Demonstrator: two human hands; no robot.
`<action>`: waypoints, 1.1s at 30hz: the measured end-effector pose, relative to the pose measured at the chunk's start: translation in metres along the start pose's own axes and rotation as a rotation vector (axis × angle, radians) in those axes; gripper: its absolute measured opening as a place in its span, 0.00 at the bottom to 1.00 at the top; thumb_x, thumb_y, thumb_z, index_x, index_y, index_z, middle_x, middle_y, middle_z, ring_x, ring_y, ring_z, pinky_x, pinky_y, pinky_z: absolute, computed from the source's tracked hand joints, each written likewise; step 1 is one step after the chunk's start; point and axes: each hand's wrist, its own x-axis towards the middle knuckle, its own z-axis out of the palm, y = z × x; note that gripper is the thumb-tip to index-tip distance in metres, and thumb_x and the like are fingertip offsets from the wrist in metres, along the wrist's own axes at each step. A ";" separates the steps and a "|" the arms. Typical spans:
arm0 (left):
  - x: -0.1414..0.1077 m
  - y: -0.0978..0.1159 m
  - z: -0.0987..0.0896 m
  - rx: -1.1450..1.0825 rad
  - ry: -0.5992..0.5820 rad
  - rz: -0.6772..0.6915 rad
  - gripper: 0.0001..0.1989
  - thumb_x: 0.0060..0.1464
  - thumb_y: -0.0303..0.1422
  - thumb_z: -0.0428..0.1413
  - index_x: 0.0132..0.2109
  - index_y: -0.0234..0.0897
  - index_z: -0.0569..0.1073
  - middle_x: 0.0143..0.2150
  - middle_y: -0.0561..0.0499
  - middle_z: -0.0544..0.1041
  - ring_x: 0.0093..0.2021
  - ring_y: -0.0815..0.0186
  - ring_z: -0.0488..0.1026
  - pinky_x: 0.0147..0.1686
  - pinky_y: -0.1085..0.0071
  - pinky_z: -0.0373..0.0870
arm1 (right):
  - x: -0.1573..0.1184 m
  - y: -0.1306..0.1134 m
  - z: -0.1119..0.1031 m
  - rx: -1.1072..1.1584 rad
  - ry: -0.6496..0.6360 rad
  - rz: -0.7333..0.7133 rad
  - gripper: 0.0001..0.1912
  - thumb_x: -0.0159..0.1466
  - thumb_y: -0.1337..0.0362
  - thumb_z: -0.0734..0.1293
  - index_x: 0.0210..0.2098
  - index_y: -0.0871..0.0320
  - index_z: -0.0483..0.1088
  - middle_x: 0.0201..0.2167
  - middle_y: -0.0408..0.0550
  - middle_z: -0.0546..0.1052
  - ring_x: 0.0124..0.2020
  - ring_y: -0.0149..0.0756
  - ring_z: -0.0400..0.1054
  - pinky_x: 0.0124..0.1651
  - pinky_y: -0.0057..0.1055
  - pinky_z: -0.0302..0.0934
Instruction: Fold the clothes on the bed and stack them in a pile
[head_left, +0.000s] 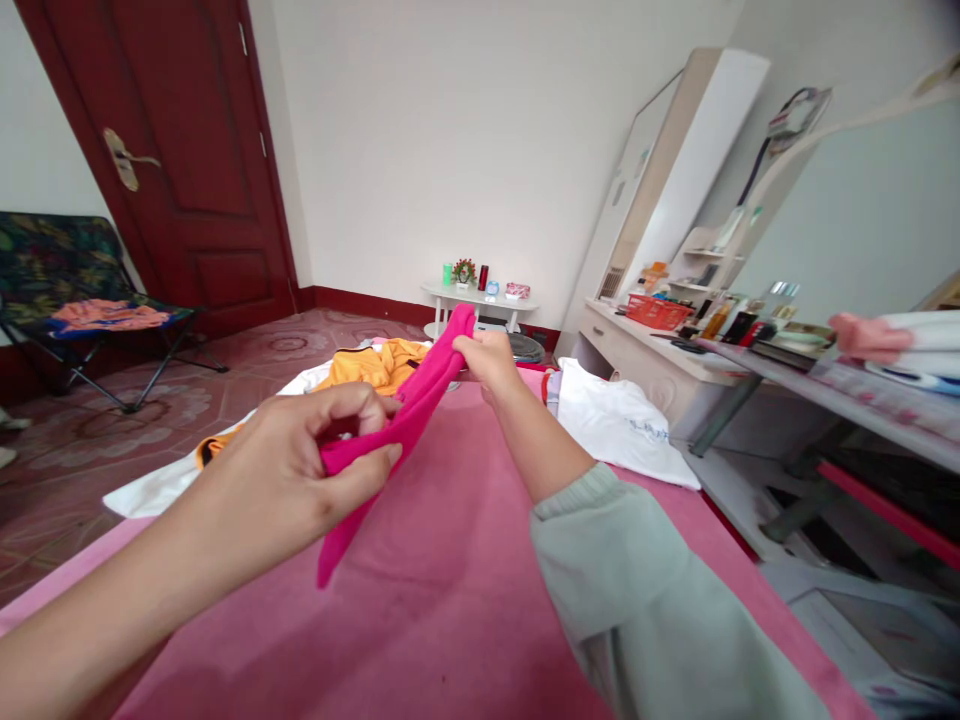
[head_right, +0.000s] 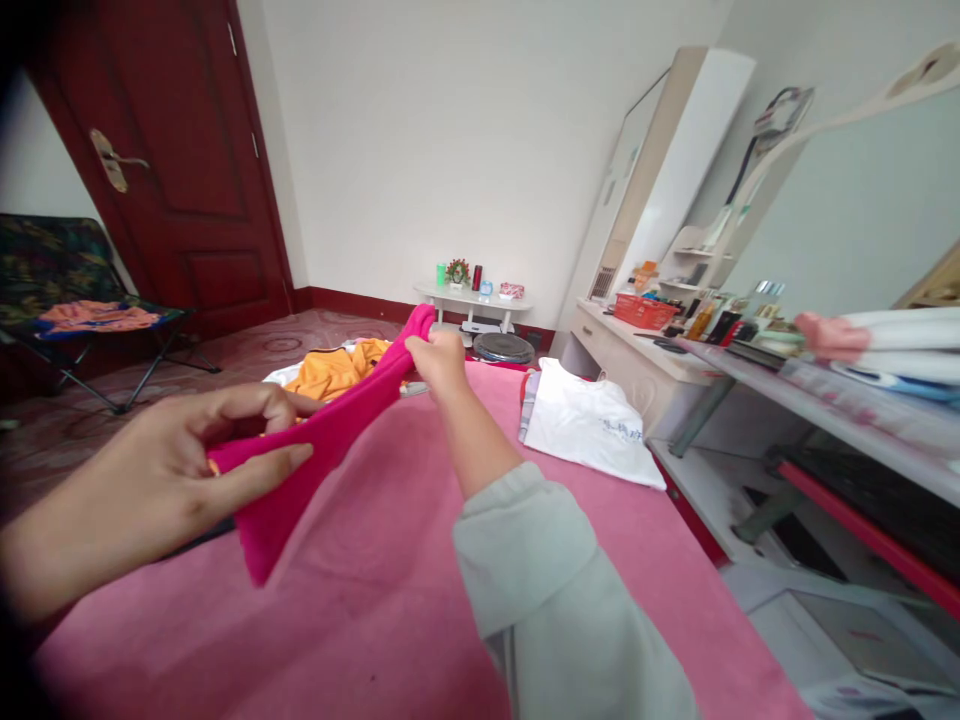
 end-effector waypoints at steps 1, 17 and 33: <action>0.003 0.008 0.005 0.052 -0.002 0.065 0.10 0.46 0.36 0.56 0.25 0.38 0.63 0.22 0.58 0.66 0.22 0.72 0.61 0.22 0.76 0.57 | -0.001 0.000 -0.008 0.014 0.014 0.014 0.05 0.48 0.69 0.61 0.23 0.61 0.68 0.14 0.39 0.70 0.18 0.30 0.66 0.23 0.26 0.65; -0.046 -0.033 0.115 -0.006 -0.720 0.163 0.09 0.54 0.34 0.52 0.34 0.41 0.77 0.31 0.53 0.78 0.32 0.66 0.72 0.33 0.75 0.63 | -0.102 0.149 -0.187 -0.728 0.196 -0.153 0.16 0.54 0.66 0.60 0.40 0.58 0.73 0.39 0.51 0.77 0.38 0.38 0.71 0.44 0.34 0.64; 0.057 -0.121 0.157 0.279 -0.096 -0.213 0.09 0.54 0.35 0.53 0.42 0.41 0.74 0.34 0.54 0.78 0.35 0.67 0.73 0.29 0.75 0.59 | -0.032 0.143 -0.052 -0.647 -0.122 -0.218 0.15 0.54 0.76 0.61 0.38 0.61 0.75 0.37 0.47 0.79 0.39 0.32 0.72 0.46 0.28 0.63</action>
